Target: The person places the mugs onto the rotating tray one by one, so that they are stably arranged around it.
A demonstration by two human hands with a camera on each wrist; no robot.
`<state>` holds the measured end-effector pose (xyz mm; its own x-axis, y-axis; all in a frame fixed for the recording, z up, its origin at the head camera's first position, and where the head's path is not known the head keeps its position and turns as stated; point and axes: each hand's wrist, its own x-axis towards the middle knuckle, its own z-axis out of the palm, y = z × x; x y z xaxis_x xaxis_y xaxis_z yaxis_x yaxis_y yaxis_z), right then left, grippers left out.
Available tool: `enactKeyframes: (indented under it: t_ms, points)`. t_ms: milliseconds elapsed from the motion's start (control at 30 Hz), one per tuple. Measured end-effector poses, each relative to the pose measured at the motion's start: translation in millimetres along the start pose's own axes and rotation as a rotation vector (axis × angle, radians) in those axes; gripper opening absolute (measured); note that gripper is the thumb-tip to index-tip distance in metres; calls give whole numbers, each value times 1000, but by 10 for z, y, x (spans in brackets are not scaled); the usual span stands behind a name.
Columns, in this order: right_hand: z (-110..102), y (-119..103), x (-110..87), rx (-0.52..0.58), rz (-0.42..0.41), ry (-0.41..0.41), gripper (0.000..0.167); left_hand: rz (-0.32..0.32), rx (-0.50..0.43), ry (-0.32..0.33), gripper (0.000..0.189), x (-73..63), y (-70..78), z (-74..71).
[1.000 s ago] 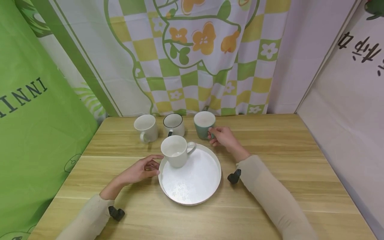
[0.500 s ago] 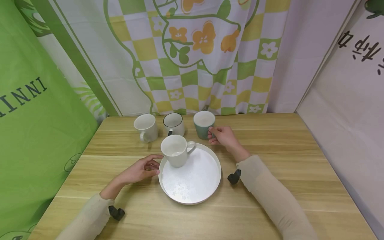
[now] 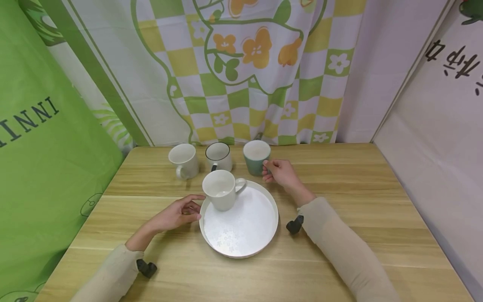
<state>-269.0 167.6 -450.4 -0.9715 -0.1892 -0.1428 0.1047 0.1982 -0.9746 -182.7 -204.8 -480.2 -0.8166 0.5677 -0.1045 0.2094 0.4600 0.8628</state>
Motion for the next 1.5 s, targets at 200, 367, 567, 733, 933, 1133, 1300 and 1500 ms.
enactKeyframes:
  t_ms: [200, 367, 567, 733, 933, 1133, 1300, 1500]
  points:
    - [-1, -11, -29, -2, -10, 0, 43, 5, 4, 2, 57, 0, -4, 3]
    - [1, 5, -30, 1, -19, 10, 42, 6, 1, 2, 56, -5, 2, 3]
    - [-1, 4, -45, 12, -29, 23, 42, 6, 0, 3, 56, -10, 17, -1]
    - [-14, -9, -84, -7, -43, 26, 43, 10, 1, 4, 56, -10, 15, -3]
    - [-35, -27, -148, -32, -59, 27, 45, 12, -2, 2, 56, -14, 9, -3]
    - [-65, -53, -219, -25, -56, 22, 42, 11, 1, 0, 56, -22, 24, -1]
    - [-85, -59, -277, -32, -59, 24, 43, 14, 5, 1, 56, -35, 53, -3]
    - [-107, -61, -341, -31, -74, 28, 42, 18, 15, 4, 57, -39, 63, -5]
